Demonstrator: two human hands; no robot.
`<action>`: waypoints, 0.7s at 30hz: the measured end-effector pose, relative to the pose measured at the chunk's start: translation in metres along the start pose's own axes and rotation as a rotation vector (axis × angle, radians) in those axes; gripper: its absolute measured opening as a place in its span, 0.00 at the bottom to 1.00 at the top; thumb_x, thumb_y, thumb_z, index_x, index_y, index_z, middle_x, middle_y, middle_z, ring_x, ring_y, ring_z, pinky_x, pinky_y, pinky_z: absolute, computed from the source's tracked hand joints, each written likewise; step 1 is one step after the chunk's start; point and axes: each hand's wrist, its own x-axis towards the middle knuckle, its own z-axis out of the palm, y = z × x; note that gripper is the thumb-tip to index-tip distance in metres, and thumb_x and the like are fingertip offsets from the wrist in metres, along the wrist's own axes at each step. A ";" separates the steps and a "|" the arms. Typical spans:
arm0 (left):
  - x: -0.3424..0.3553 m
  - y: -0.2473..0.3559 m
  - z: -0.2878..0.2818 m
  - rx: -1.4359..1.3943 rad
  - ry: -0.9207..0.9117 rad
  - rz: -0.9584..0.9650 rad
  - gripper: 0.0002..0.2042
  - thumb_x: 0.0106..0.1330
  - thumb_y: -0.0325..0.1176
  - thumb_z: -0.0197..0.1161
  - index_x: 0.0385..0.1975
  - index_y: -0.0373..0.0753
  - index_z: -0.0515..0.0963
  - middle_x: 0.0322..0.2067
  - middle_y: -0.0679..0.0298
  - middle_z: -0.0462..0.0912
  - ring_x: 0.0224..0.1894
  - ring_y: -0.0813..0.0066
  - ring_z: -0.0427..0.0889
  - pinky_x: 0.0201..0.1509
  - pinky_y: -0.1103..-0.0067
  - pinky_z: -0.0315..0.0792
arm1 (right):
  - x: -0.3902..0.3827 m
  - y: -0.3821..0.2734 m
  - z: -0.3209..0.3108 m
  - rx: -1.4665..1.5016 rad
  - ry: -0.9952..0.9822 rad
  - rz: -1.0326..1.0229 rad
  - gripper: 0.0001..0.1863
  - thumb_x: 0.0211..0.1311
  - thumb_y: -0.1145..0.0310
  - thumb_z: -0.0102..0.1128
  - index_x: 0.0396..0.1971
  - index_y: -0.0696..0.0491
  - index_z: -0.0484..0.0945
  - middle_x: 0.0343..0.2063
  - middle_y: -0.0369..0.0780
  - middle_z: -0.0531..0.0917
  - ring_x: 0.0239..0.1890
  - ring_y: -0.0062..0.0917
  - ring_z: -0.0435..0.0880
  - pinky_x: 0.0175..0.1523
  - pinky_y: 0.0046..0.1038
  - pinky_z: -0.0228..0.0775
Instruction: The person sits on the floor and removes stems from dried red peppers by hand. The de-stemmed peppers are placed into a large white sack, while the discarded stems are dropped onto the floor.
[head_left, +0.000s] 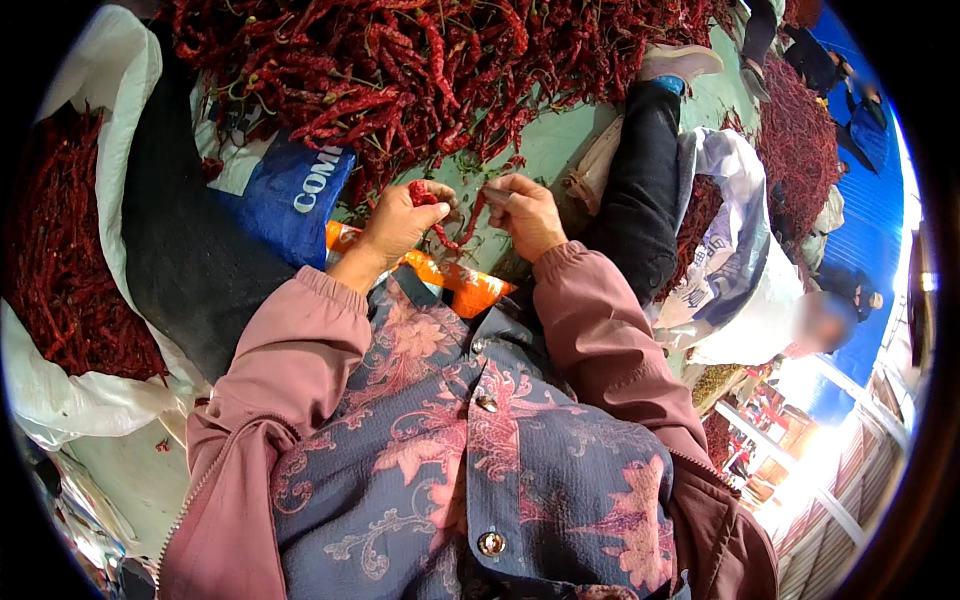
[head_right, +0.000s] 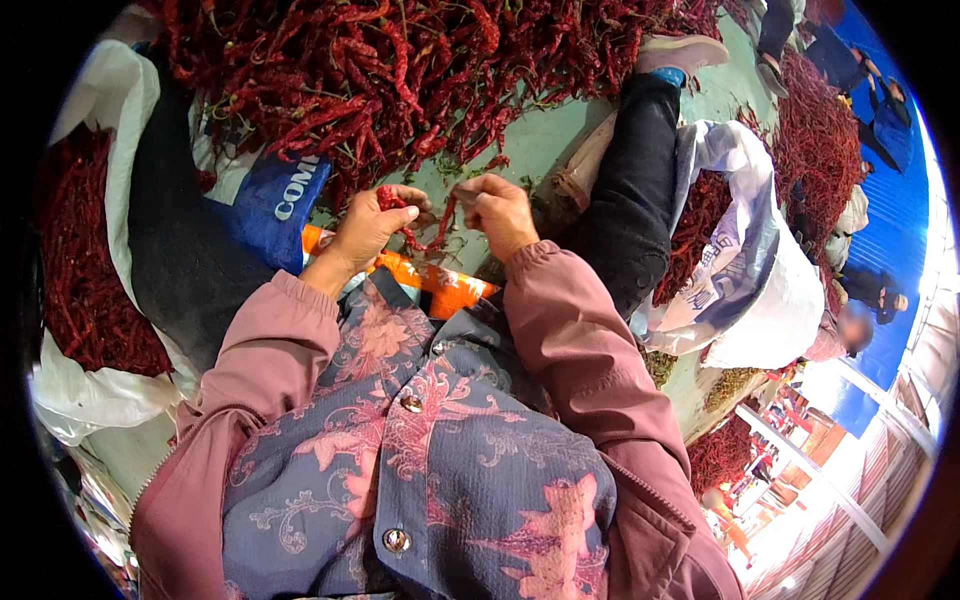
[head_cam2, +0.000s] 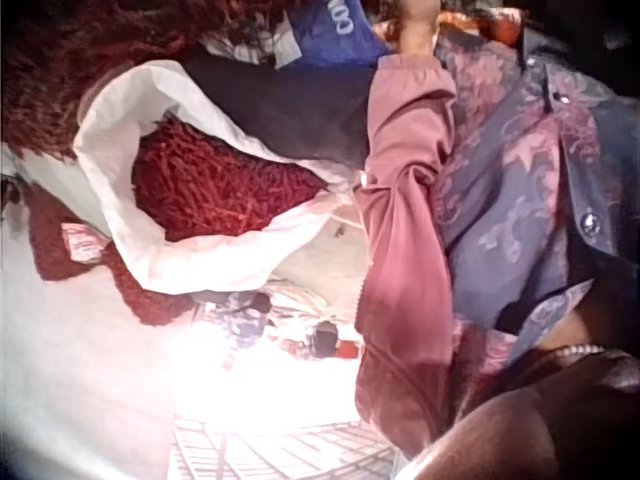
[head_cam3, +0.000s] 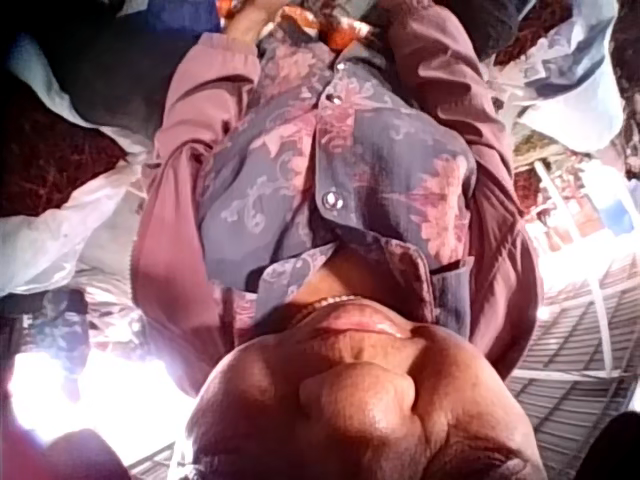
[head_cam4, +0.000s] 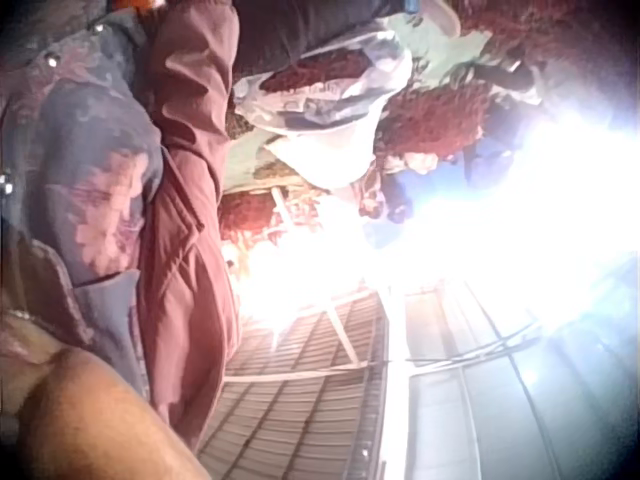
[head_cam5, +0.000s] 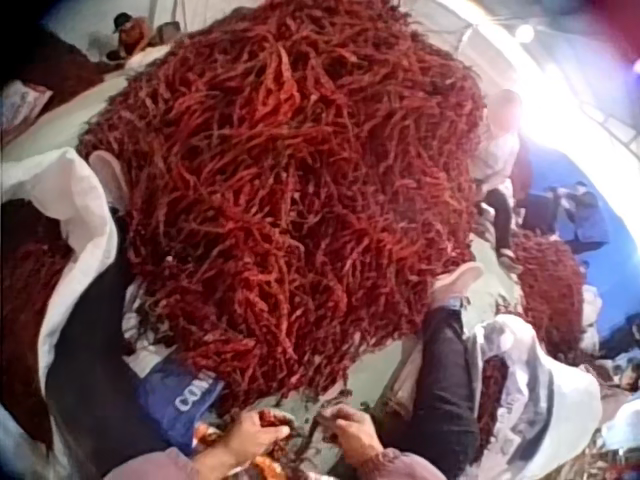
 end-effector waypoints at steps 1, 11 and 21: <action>-0.001 0.002 0.002 -0.010 -0.013 -0.044 0.08 0.58 0.21 0.53 0.37 0.32 0.74 0.32 0.63 0.79 0.32 0.79 0.78 0.37 0.83 0.72 | -0.007 -0.001 0.011 -0.050 -0.025 -0.005 0.06 0.49 0.80 0.48 0.27 0.59 0.75 0.18 0.35 0.74 0.18 0.17 0.69 0.22 0.19 0.61; -0.009 -0.001 0.001 0.248 -0.109 0.002 0.04 0.56 0.23 0.57 0.31 0.32 0.75 0.23 0.71 0.75 0.24 0.86 0.71 0.27 0.85 0.68 | -0.024 0.007 0.030 0.202 -0.095 0.176 0.05 0.54 0.79 0.45 0.27 0.58 0.72 0.22 0.36 0.73 0.21 0.20 0.70 0.28 0.25 0.67; -0.011 0.008 -0.002 0.247 -0.258 -0.262 0.02 0.54 0.26 0.60 0.25 0.37 0.75 0.20 0.72 0.72 0.20 0.86 0.68 0.22 0.86 0.63 | -0.013 0.002 0.011 -1.177 -0.054 -0.344 0.06 0.46 0.72 0.51 0.23 0.58 0.73 0.24 0.44 0.77 0.28 0.34 0.78 0.33 0.34 0.70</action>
